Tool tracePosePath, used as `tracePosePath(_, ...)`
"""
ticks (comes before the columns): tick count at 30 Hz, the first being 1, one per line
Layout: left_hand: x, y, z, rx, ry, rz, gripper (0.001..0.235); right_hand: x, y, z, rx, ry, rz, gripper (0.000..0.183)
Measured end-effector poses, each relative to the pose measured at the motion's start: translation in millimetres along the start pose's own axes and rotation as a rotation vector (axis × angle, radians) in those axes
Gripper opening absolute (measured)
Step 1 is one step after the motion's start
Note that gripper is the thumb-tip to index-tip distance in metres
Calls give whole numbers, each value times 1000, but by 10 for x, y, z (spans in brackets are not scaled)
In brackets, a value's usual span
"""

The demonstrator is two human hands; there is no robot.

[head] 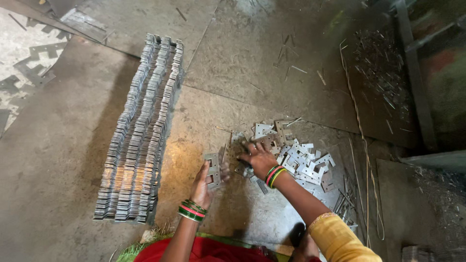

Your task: The person sorts small metal E-shaped components by hand from a pile on the floor into stacked groups and onto a long vertical rack.

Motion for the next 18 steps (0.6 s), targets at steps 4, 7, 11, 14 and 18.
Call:
tracePosePath(4,-34,-45,35,134,36,44,49,-44,-103,-26,-17,27,7,43)
tracePosePath(7,-23,-85,31,151,37,67,51,-106,-270,-83,69,134,33,38)
tracePosePath(11,-6,-91,-4,164,-13,101,57,-318,-440,-243,279,-71,551,31)
tracePosePath(14,41,-57,-45,13,-18,-18,63,-208,-198,-127,184,10,1272,37)
tracePosePath(18,219,-112,-143,-1,116,-118,66,-62,-254,-80,514,47,792,36)
Point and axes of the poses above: each hand's wrist, its own z-axis towards the middle knuckle, its own x-axis out of the palm, y = z × x, the point moved 7 cm from there along z, towards the middle knuckle, and after that the axes turned 6 degrees about -x, right-handed, at the moved point
